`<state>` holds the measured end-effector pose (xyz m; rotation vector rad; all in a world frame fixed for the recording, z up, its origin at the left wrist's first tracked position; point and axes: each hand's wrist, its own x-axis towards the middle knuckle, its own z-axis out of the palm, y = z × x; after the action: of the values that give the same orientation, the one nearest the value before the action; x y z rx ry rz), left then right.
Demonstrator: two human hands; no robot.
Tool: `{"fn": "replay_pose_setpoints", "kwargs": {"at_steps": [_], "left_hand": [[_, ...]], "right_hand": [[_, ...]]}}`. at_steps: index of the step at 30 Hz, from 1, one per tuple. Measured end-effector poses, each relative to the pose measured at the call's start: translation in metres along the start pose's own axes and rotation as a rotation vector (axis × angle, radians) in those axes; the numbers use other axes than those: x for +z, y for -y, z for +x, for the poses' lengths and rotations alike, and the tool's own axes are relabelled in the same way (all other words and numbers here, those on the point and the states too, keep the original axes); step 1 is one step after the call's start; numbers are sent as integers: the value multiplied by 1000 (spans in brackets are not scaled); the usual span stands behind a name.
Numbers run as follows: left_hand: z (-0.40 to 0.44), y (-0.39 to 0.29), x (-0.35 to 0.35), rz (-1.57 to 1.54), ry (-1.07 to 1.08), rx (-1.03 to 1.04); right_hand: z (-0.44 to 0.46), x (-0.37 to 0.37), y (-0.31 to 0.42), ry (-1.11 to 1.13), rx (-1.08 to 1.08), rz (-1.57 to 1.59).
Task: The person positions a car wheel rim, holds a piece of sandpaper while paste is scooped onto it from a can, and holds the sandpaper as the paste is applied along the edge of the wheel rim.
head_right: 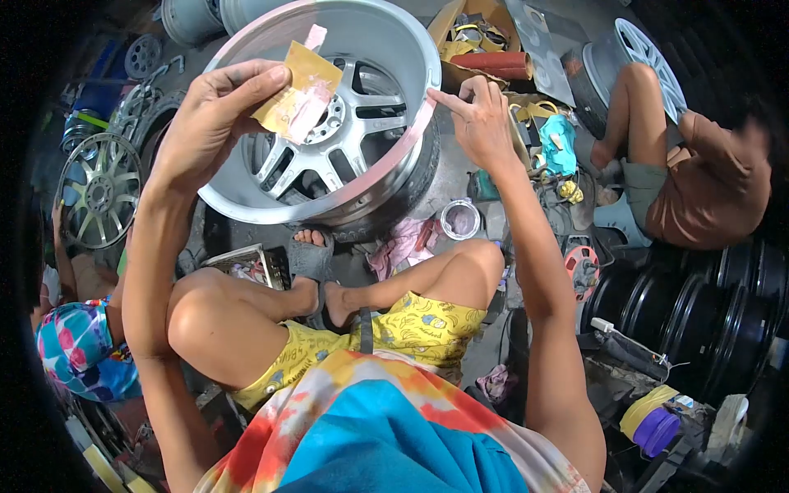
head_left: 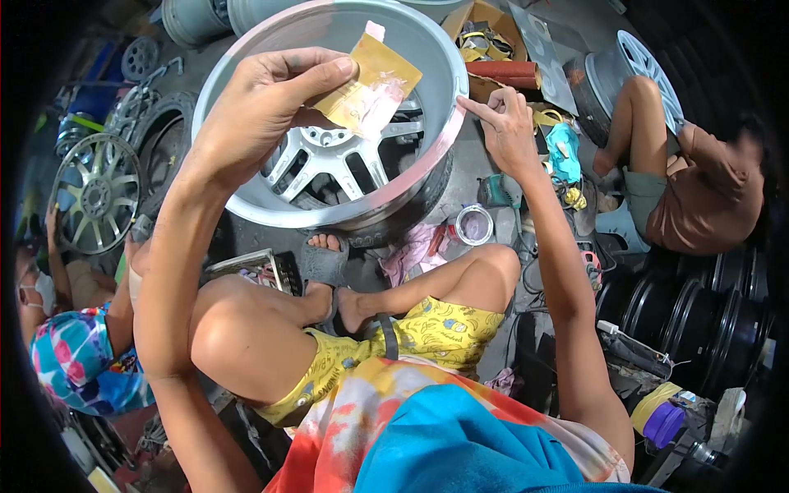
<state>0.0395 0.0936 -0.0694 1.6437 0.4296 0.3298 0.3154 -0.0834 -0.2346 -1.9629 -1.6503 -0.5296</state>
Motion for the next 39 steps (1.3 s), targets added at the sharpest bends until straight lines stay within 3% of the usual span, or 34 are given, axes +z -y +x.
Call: {"fn": "replay_pose_setpoints", "kwargs": {"at_steps": [5,12,14,16,19,26,33,39], "left_hand": [[-5,0,-4,23,-12,33],[-8,-1,0,34,-4,59],[-12,-3,-2,99,-17,70],[-12,-4,-7,112,-29,62],[-8,-3,-5,39,30,103],[-10,-4,-2,155,-14,86],[-8,-5,5,123,29,81],[-12,0,-9,142,-20,81]], "right_hand": [[-26,-10,42,115,-69,83],[17,-11,2,20,-188,-120],[8,-17,14,177,-197,-46],[0,-23,28,169,-302,2],[15,-18,-1,154,-270,-133],[7,-20,-2,203,-224,-75],[35,6,-29,73,-198,-201],[-5,-8,-5,131,-165,-51]]}}
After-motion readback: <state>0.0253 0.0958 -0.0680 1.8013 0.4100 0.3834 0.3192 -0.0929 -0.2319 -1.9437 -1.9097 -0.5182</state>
